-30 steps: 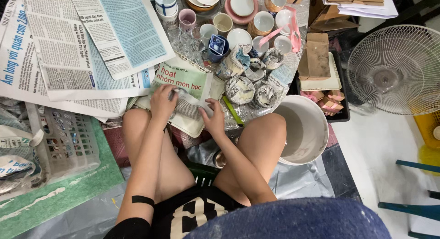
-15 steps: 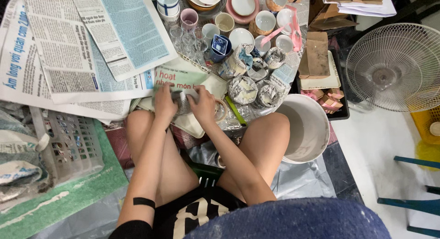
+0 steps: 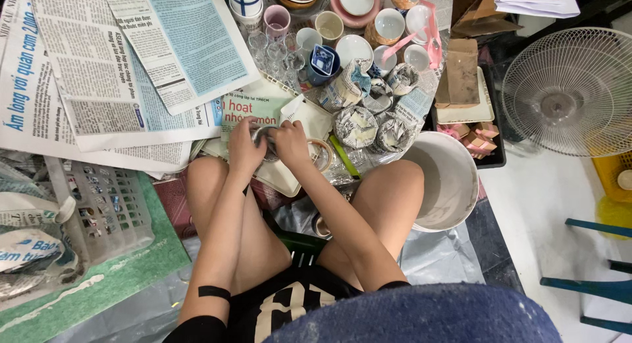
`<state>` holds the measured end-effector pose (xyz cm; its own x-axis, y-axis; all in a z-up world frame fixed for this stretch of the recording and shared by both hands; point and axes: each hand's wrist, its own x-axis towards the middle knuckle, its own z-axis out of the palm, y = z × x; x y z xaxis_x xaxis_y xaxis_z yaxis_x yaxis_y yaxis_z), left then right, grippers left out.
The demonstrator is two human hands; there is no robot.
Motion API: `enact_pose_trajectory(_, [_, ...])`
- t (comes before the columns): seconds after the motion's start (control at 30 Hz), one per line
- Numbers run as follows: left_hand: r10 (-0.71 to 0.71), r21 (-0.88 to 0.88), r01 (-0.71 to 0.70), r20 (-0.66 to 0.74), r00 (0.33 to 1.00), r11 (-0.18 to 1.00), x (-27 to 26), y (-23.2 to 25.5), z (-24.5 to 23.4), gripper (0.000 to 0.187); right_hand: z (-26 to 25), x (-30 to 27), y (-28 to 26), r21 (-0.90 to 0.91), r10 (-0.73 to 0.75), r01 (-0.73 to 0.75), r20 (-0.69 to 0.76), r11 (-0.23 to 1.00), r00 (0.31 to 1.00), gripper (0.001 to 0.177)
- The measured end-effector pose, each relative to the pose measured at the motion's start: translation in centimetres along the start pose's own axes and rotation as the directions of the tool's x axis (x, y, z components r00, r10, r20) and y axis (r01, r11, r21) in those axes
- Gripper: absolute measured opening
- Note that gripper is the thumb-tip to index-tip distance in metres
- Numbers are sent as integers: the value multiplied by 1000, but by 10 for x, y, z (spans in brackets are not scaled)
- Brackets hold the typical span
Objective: The person wraps small ceramic cups and bowls with newspaper and secures them with masking tape. They handle each item individually, folding the paper around the object and taping it shut before placing it on the table.
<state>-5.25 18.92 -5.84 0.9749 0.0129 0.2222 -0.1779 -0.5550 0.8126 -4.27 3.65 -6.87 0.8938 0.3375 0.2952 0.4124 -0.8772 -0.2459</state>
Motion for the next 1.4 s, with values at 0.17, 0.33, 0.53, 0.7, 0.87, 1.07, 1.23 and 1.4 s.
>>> enact_pose_trajectory(0.17, [180, 448, -221, 132, 975, 867, -41, 31, -24, 39, 19, 8, -2, -172, 18, 9, 157, 985, 987, 7])
enact_pose_trajectory(0.33, [257, 502, -326, 204, 945, 801, -71, 25, -15, 47, 33, 10, 8, -211, -13, 69, 257, 975, 966, 9])
enact_pose_trajectory(0.53, [227, 424, -310, 234, 945, 851, -59, 5, -1, 37, 6, 10, 6, -81, 45, -13, 400, 997, 915, 23])
enact_pose_trajectory(0.7, [190, 348, -254, 206, 960, 903, -59, 4, -3, 25, -34, -26, -9, 239, 9, -65, 230, 969, 973, 58])
enact_pose_trajectory(0.87, [232, 351, -311, 249, 940, 883, -54, 1, -4, 24, -65, -71, -8, 196, -79, 89, -57, 977, 995, 49])
enact_pose_trajectory(1.07, [254, 352, -345, 279, 926, 870, -53, -2, -4, 21, -60, -66, 1, 122, -177, 180, -40, 976, 983, 31])
enact_pose_trajectory(1.23, [212, 331, -295, 265, 941, 896, -56, -3, -4, 19, -49, -40, 13, 310, -99, 61, 109, 949, 989, 18])
enact_pose_trajectory(1.4, [261, 206, -273, 84, 962, 940, -55, 9, -3, 32, -43, -30, 19, 344, -77, 11, 179, 939, 981, 16])
